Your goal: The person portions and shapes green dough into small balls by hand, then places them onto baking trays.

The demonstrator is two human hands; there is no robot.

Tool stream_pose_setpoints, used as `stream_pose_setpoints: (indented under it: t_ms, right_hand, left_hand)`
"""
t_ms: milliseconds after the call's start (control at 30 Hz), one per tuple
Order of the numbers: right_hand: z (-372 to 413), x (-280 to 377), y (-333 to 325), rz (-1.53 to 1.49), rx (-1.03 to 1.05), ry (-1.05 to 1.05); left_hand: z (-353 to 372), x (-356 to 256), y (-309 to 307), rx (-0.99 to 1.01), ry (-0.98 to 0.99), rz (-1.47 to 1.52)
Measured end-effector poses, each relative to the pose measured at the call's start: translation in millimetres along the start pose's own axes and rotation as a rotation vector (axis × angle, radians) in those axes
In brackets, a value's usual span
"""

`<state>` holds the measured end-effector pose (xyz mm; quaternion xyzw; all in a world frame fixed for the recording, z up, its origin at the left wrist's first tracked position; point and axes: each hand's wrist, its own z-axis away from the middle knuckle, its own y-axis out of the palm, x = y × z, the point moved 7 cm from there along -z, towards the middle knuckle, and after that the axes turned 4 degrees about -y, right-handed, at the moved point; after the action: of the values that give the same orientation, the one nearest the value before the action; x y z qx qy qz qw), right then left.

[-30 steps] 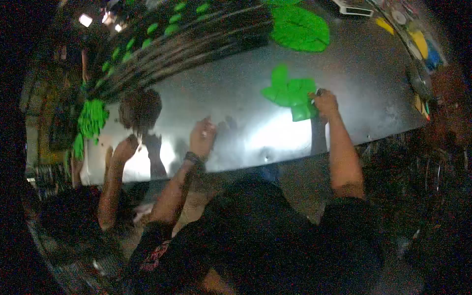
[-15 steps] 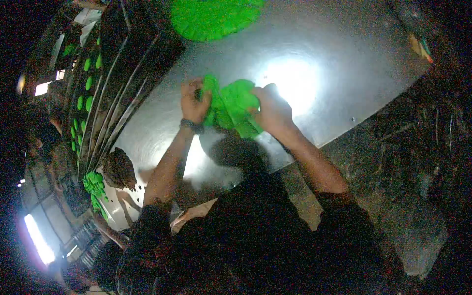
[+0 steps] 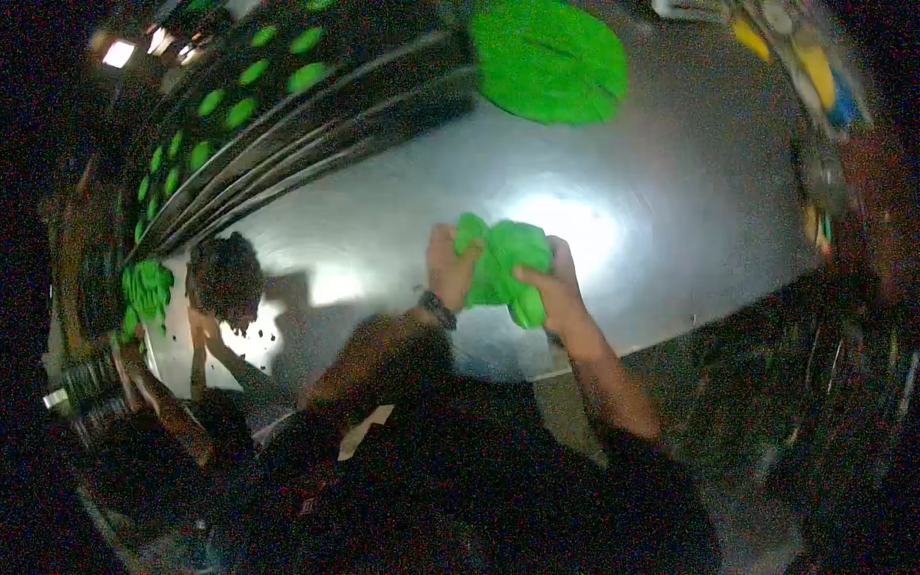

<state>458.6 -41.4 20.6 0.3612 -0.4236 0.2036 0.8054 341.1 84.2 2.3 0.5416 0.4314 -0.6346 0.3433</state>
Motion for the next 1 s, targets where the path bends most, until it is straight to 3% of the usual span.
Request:
stream_pose_setpoints:
  t_ms: [67, 167, 233, 300, 367, 400, 433, 500, 633, 700, 733, 800, 867, 967, 1000]
  right_hand:
    - [6.2, -2.1, 46.1, -0.135, 0.076, 0.052]
    - [31.0, -0.8, 133.1, -0.226, 0.211, -0.027]
    - [17.4, 1.3, 193.3, -0.187, 0.328, -0.145]
    - [-24.5, -23.1, 227.2, 0.125, 0.377, -0.236]
    - [-62.6, -38.5, 223.9, 0.826, 0.257, -0.501]
    - [-84.6, -49.7, 211.0, 1.175, 0.181, -0.631]
    - [-129.4, -76.1, 158.9, 0.847, 0.044, -0.581]
    - [-81.1, -41.5, 190.0, 1.044, -0.021, -0.517]
    - [-67.6, -77.5, 237.0, 1.338, 0.218, -0.602]
    - [-65.8, -91.9, 267.2, 1.412, 0.361, -0.620]
    - [-77.9, -105.7, 265.2, 1.392, 0.294, -0.796]
    - [-76.2, -103.0, 272.3, 1.270, 0.452, -0.551]
    - [-77.0, -101.9, 258.0, 1.058, 0.615, -0.390]
    - [-74.8, -96.8, 186.3, 0.433, 0.552, -0.230]
    - [-62.2, -83.7, 159.2, 0.472, 0.458, -0.111]
  left_hand:
    - [4.7, 9.9, -36.3, -0.042, 0.004, 0.272]
    - [-0.3, -82.9, -135.0, -0.011, 0.162, 0.194]
    - [-23.3, -95.3, -194.4, 0.013, 0.130, 0.491]
    - [-55.3, -70.6, -254.7, -0.036, 0.079, 0.325]
    - [-104.8, 33.3, -305.0, -0.088, -0.042, -0.233]
    - [-102.1, 58.7, -324.8, -0.234, 0.090, -0.697]
    - [-95.1, 49.0, -325.3, -0.235, 0.126, -0.702]
    - [-70.7, 22.5, -339.3, -0.223, 0.195, -0.705]
    - [-27.8, -13.6, -299.4, -0.246, 0.436, -0.523]
    - [-3.5, -15.2, -267.7, -0.267, 0.485, -0.681]
    - [9.7, -17.2, -252.6, -0.233, 0.427, -0.791]
    - [28.7, 4.7, -225.7, -0.089, 0.209, -1.028]
    - [36.8, 12.2, -219.8, -0.054, 0.143, -1.160]
    - [40.3, 20.4, -217.1, -0.045, 0.099, -1.213]
    - [41.8, 9.6, -215.1, -0.025, 0.069, -1.250]
